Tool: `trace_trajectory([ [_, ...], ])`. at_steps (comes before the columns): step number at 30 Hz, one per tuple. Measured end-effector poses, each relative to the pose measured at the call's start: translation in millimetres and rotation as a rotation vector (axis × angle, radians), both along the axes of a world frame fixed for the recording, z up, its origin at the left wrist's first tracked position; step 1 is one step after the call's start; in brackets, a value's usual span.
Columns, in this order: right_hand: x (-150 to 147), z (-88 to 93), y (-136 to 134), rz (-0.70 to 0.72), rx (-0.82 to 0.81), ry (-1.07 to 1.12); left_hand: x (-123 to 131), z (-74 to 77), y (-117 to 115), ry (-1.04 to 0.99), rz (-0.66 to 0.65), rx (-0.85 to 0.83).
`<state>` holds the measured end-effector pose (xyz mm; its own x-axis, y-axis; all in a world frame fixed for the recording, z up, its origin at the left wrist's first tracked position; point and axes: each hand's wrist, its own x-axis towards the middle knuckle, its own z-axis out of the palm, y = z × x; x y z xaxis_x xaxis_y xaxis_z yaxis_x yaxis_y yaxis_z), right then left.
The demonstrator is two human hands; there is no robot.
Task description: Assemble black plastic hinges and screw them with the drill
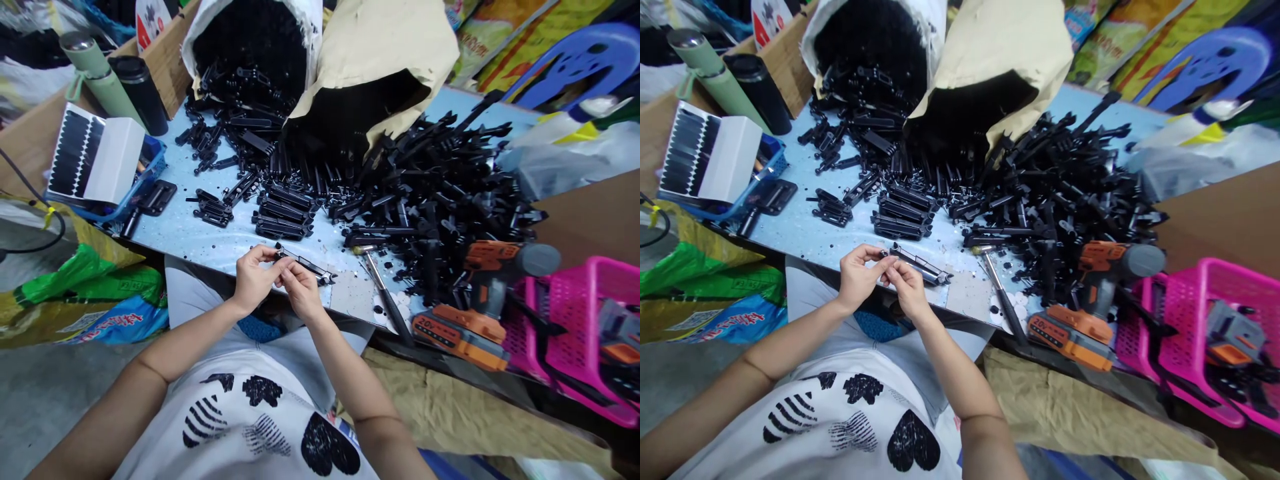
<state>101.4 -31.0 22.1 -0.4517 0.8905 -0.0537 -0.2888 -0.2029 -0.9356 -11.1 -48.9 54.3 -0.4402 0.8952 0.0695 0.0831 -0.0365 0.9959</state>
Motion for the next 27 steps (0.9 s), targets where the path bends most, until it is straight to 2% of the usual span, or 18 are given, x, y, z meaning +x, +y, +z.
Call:
trace_trajectory([
  [5, -5, -5.3, -3, -0.033, -0.091, 0.009, 0, -1.7, 0, 0.092, 0.007, -0.008],
  [9, -5, -10.7, -5, -0.140, 0.002, -0.044, 2, -7.0, 1, 0.125, -0.050, -0.030],
  [12, 3, -16.6, -8, -0.223, 0.181, -0.213, 1, -17.3, -2, 0.189, -0.128, 0.000],
  [15, 13, -22.7, -9, -0.234, 0.505, -0.452, -3, -30.9, -8, 0.221, -0.194, 0.033],
  [17, 16, -25.4, -9, -0.219, 0.698, -0.570, -5, -36.7, -11, 0.198, -0.182, 0.046],
  [20, 15, -26.0, -6, -0.237, 0.830, -0.655, -9, -34.3, -11, 0.152, -0.140, 0.094],
  [23, 15, -22.6, -1, -0.188, 0.836, -0.690, -15, -23.3, -1, 0.065, -0.061, 0.126],
  [25, 18, -18.9, 3, -0.153, 0.765, -0.677, -22, -19.3, 11, -0.044, -0.013, 0.111],
  [27, 22, -15.0, 8, -0.180, 0.661, -0.662, -30, -22.1, 24, -0.124, -0.010, 0.081],
])
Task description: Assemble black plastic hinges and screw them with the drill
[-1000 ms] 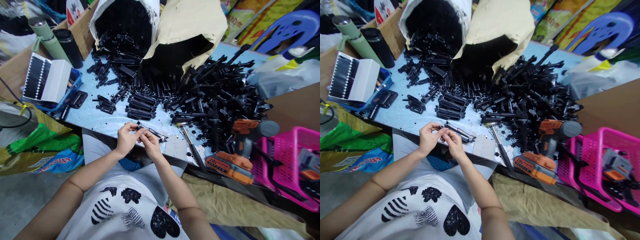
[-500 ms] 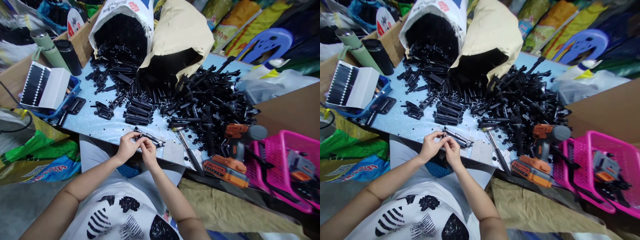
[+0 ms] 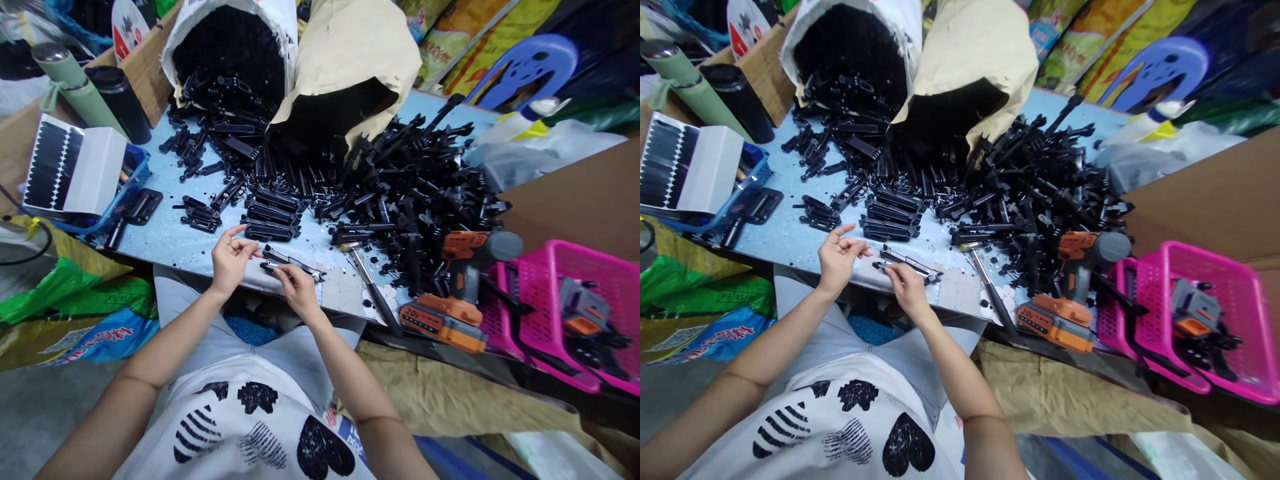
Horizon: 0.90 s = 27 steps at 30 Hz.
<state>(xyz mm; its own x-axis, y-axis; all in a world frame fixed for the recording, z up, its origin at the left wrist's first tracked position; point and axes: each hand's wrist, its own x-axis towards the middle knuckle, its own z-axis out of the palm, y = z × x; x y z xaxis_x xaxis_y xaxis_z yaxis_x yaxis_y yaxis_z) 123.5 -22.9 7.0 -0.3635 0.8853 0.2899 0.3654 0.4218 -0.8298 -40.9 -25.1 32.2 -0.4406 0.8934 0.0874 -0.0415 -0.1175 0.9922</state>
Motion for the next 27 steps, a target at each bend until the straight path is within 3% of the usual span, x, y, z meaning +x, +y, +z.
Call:
trace_trajectory([
  [3, 3, 2.8, 6, -0.111, -0.062, 0.059, -9, -13.5, 8, 0.001, 0.013, -0.113],
  [6, -1, -2.9, 8, -0.164, -0.003, 0.098, -7, -22.8, -3, -0.039, -0.159, -0.335],
  [8, -6, -11.4, 5, -0.110, 0.082, 0.055, 0, -21.9, -19, -0.180, -0.330, -0.429],
  [10, -12, -20.6, 0, 0.002, 0.153, -0.021, 9, -18.2, -32, -0.355, -0.364, -0.431],
  [14, -22, -27.9, 0, 0.179, 0.266, -0.114, 8, -19.0, -40, -0.455, -0.127, -0.373],
  [17, -38, -22.0, 13, 0.262, 0.310, -0.197, -15, -29.6, -34, -0.278, 0.080, -0.298],
  [20, -66, -17.2, 30, 0.258, 0.305, -0.411, -47, -38.8, -28, -0.109, 0.252, -0.260],
  [24, -99, -19.7, 45, 0.300, 0.157, -0.606, -76, -37.3, -22, -0.021, 0.271, -0.237],
  [27, -92, -19.8, 45, 0.198, -0.082, -0.235, -70, -28.5, -18, 0.106, 0.222, -0.182],
])
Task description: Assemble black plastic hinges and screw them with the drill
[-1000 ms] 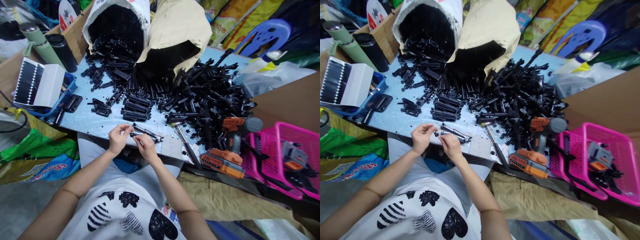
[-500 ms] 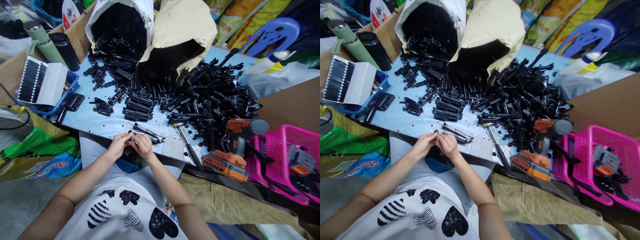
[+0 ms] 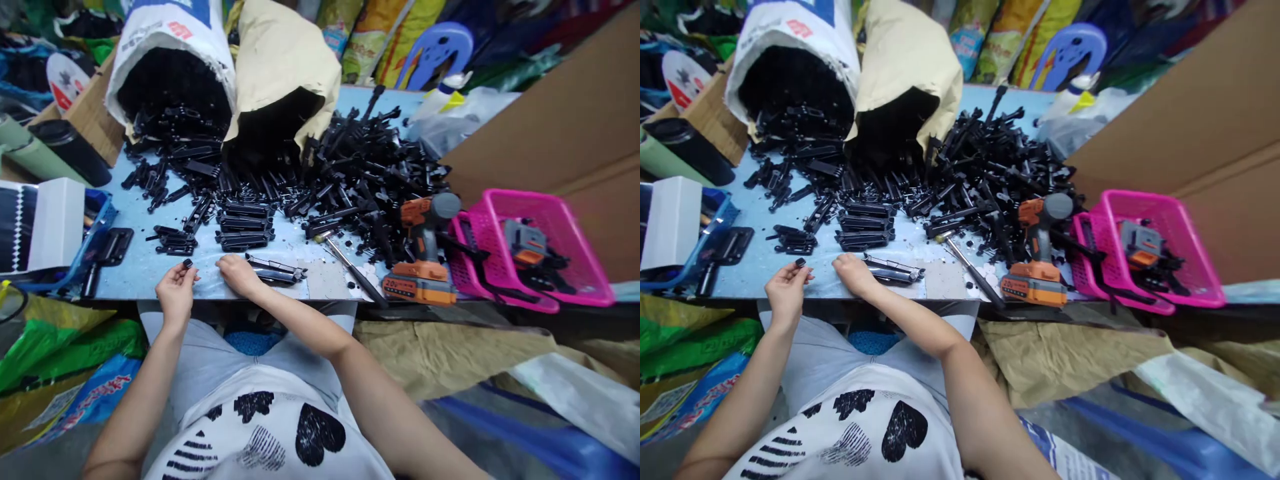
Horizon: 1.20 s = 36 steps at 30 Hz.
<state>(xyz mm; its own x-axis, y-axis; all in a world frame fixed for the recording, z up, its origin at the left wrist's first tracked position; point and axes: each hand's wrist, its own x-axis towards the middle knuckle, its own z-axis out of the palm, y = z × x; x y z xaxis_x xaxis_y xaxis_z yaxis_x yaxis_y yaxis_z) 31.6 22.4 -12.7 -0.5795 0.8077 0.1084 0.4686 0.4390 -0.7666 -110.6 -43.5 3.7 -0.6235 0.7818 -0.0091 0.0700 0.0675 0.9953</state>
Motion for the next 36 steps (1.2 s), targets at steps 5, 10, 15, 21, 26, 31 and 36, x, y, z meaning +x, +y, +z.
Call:
trace_trajectory([
  [5, 74, 8.4, -16, -0.390, -0.747, 0.873, 89, 20.4, 21, 0.494, -0.418, 0.087],
  [10, 182, 18.0, -10, -0.721, -0.618, 0.969, 178, 32.0, 47, 0.841, -0.818, 0.223],
  [15, 283, 22.8, 14, -1.064, -0.060, 0.274, 143, 11.0, 52, 0.976, -0.795, 0.155],
  [21, 287, 11.3, 48, -0.750, 0.242, -0.520, 73, -17.8, 42, 0.938, -0.888, 0.137],
  [26, 267, -2.9, 70, -0.613, 0.167, -0.701, 69, -26.3, 22, 0.883, -0.848, 0.158],
  [31, 283, -8.5, 82, -0.592, 0.260, -0.749, 86, -31.9, 20, 0.876, -0.743, 0.103],
  [36, 272, 27.9, 70, -0.685, 0.481, -0.587, 80, -27.0, 21, 0.906, -0.722, 0.076],
])
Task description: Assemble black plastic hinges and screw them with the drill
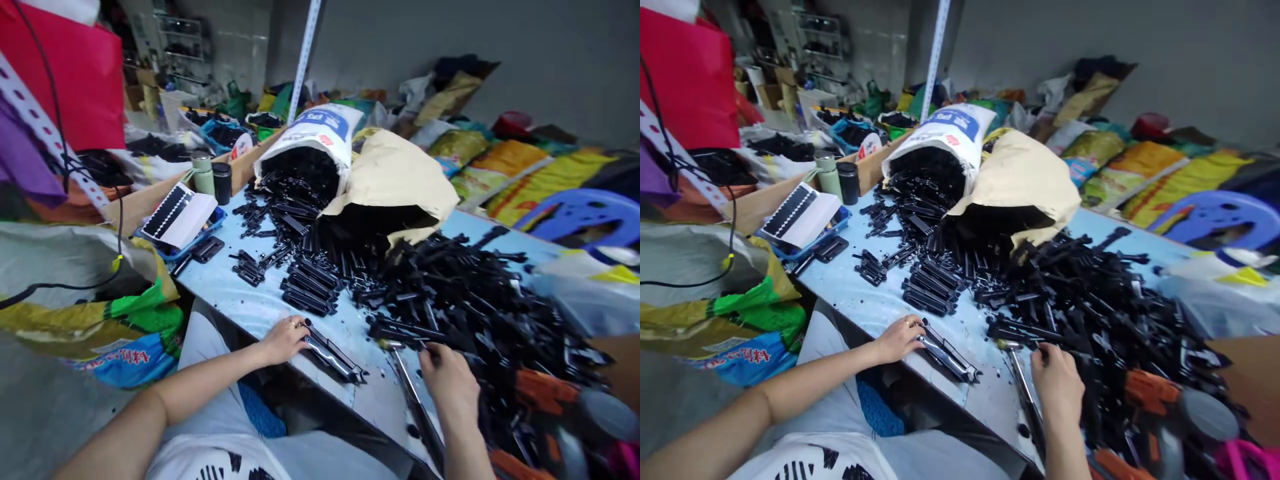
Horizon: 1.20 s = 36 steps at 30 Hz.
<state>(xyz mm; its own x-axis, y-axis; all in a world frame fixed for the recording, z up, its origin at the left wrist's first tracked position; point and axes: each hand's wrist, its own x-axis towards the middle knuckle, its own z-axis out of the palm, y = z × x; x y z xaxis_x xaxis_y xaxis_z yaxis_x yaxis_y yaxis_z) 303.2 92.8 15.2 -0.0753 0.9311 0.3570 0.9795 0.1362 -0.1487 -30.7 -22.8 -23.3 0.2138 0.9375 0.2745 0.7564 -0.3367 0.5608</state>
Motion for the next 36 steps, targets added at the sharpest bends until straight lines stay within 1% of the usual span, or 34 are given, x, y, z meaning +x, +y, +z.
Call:
trace_trajectory([
  [2, -23, 20.4, -10, 0.175, 0.074, 0.173, -7, 3.1, -5, 0.027, 0.004, -0.006],
  [3, -38, 29.4, -16, 0.268, 0.076, 0.265, -8, 3.9, -8, 0.040, 0.027, -0.004],
  [4, -54, 36.6, -21, 0.346, 0.059, 0.346, -8, 4.0, -12, 0.058, 0.055, 0.006],
  [5, -72, 41.6, -27, 0.398, 0.010, 0.424, -5, 3.4, -17, 0.079, 0.071, 0.028],
  [6, -90, 44.2, -32, 0.429, -0.050, 0.503, 0, 2.3, -21, 0.104, 0.059, 0.058],
  [8, -123, 42.7, -39, 0.473, -0.146, 0.608, 15, -0.7, -30, 0.152, -0.051, 0.121],
  [10, -148, 35.6, -44, 0.548, -0.244, 0.621, 32, -3.7, -38, 0.189, -0.173, 0.136],
  [11, -157, 31.5, -45, 0.578, -0.277, 0.613, 39, -5.1, -40, 0.207, -0.194, 0.125],
  [13, -170, 24.7, -48, 0.616, -0.303, 0.589, 50, -7.8, -43, 0.237, -0.172, 0.097],
  [17, -177, 19.9, -53, 0.658, -0.314, 0.519, 54, -12.3, -41, 0.255, -0.143, 0.090],
  [21, -175, 17.0, -61, 0.719, -0.346, 0.438, 53, -15.2, -40, 0.252, -0.160, 0.074],
  [25, -175, 5.1, -71, 0.784, -0.271, 0.300, 53, -19.1, -41, 0.250, -0.178, 0.065],
  [28, -173, -6.0, -77, 0.867, -0.246, 0.244, 53, -22.1, -42, 0.236, -0.179, 0.070],
  [31, -168, -13.1, -81, 0.920, -0.238, 0.246, 52, -24.2, -42, 0.229, -0.164, 0.120],
  [34, -160, -14.7, -83, 0.899, -0.252, 0.218, 53, -25.0, -40, 0.256, -0.173, 0.198],
  [36, -156, -14.4, -83, 0.884, -0.269, 0.179, 52, -23.4, -40, 0.258, -0.208, 0.282],
])
